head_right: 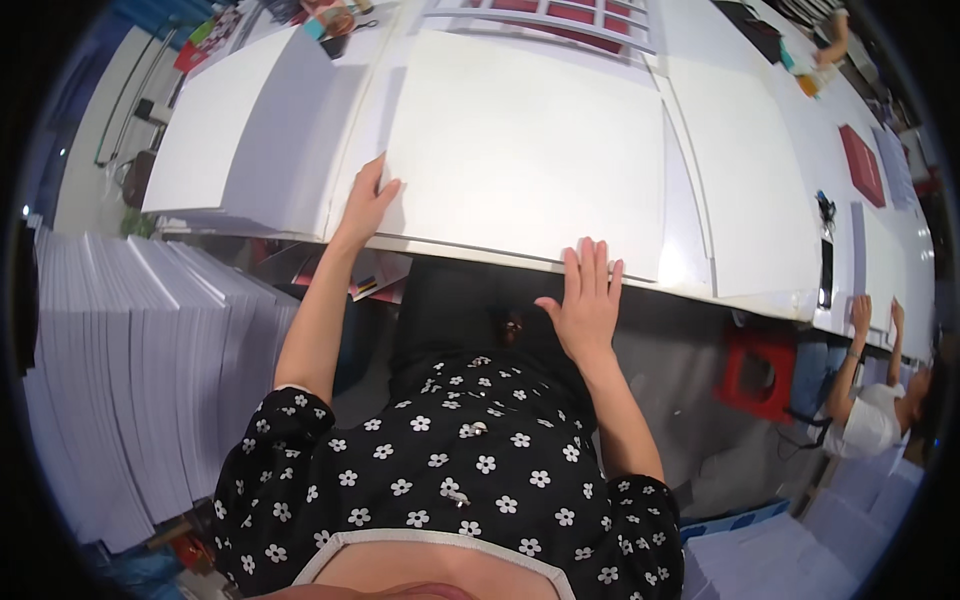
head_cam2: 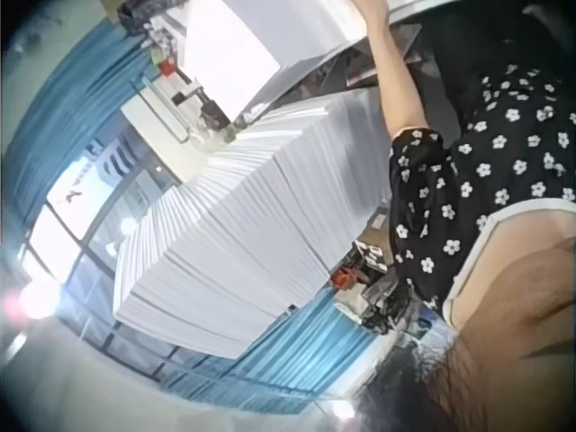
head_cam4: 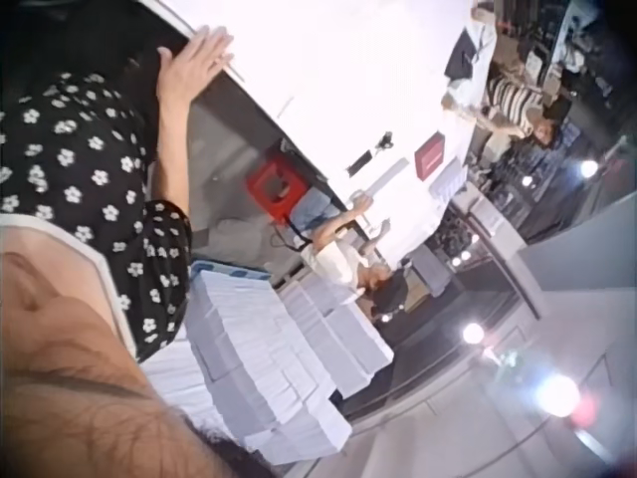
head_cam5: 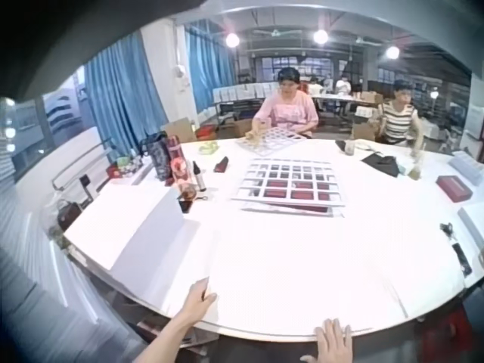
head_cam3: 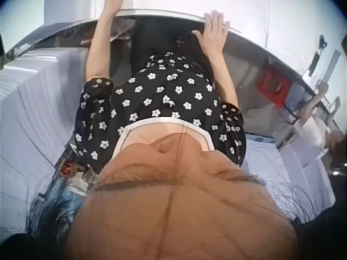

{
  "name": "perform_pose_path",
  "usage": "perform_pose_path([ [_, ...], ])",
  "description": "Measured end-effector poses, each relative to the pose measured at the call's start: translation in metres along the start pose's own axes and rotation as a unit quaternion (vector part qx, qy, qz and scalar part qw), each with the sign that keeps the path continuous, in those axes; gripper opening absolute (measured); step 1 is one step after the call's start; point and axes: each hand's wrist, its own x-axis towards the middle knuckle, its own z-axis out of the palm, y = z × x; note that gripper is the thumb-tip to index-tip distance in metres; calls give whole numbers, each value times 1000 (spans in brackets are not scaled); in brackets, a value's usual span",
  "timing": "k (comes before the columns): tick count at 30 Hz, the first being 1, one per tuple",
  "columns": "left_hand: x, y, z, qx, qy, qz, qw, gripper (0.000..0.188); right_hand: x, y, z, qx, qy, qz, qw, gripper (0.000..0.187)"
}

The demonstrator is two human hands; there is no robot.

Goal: The person repeatedly places a white sheet of paper onto a table, aligns a purple grid-like frame over it, and then removes the frame. This cycle is performed continuously throughout the clip.

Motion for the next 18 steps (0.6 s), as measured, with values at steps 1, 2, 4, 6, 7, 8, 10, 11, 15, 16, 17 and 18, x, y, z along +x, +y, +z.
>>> perform_pose_path([
  [1,0,-2,-2,8,-3,2,1000,53,5,-12,3,6,-12,-12,1000,87],
  [2,0,-6,-7,18,-6,5,1000,54,11,-24,7,16,-15,-27,999,87],
  [4,-2,-8,-11,37,-10,13,999,56,19,-40,13,29,-23,-59,998,88],
  [6,-3,-6,-10,56,-10,24,998,58,25,-47,12,26,-34,-67,997,85],
  [7,-3,-6,-8,58,-14,27,998,60,26,-48,11,13,-39,-70,997,84],
  [8,-2,-6,-8,47,-21,28,998,61,27,-49,10,2,-45,-74,996,84],
  [10,1,-4,-7,24,-38,32,998,62,27,-46,11,-9,-53,-74,996,83],
  [11,-1,0,-8,46,-34,23,998,64,26,-46,12,-15,-57,-72,996,83],
  [15,-4,0,-13,97,-31,34,994,59,25,-47,16,-13,-38,-76,996,82],
  [16,-5,-3,-14,138,-23,51,989,57,25,-47,17,-14,-39,-77,996,81],
  [17,-5,-7,-15,179,-16,68,981,55,25,-46,17,-15,-39,-77,996,81],
  [18,-6,-10,-17,219,-10,85,972,53,25,-47,18,-16,-40,-78,996,81],
])
